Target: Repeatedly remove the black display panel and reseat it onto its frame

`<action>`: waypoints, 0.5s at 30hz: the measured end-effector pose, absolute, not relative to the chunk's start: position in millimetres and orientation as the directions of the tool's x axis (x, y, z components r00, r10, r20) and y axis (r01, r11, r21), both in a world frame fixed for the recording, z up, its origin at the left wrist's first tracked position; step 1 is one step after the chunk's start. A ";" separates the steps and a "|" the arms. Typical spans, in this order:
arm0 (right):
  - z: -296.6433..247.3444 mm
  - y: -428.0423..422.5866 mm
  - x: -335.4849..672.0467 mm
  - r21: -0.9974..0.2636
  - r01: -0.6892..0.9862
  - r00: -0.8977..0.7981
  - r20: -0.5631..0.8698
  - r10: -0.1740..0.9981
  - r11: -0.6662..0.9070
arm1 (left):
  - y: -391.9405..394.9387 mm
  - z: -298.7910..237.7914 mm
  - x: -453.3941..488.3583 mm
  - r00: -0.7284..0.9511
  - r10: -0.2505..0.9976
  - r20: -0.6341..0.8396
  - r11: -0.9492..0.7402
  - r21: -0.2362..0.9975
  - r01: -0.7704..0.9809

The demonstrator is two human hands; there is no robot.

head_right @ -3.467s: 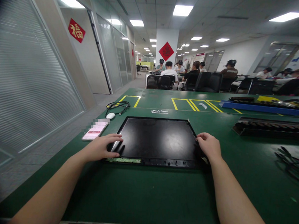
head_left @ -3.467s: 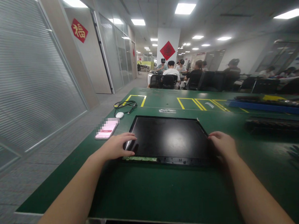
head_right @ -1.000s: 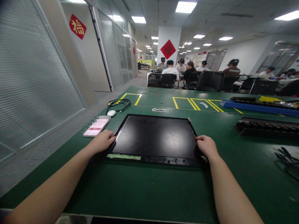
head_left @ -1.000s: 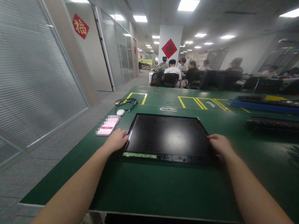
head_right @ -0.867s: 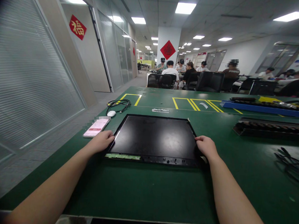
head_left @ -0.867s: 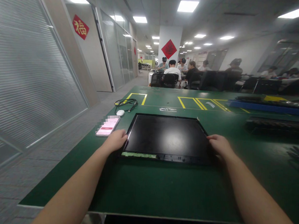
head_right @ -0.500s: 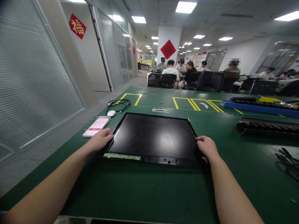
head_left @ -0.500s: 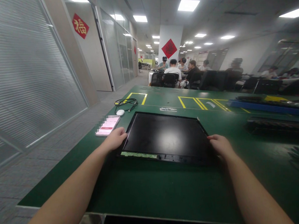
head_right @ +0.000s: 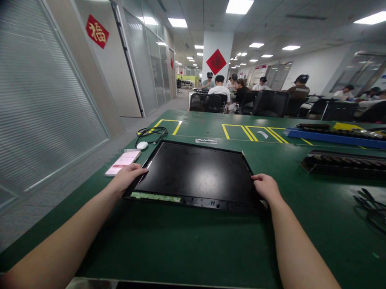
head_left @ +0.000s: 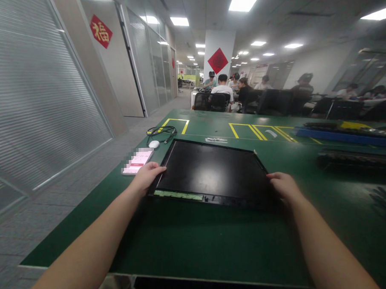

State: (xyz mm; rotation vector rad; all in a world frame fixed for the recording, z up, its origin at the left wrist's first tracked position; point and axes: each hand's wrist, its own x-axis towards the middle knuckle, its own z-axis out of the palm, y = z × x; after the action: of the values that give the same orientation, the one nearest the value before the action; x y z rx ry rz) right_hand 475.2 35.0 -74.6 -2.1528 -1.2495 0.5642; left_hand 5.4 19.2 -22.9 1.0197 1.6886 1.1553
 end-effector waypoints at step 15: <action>-71.2 31.3 473.7 -0.763 0.490 0.494 -0.156 0.856 -0.421 | 20.5 -26.0 7.3 -0.227 0.906 -0.358 0.341 0.934 -0.110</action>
State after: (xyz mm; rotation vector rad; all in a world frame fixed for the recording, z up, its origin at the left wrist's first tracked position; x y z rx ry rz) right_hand 473.7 31.3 -71.2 -2.0813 -1.1014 0.7163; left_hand 7.3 20.5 -26.0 0.7627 1.4824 1.1364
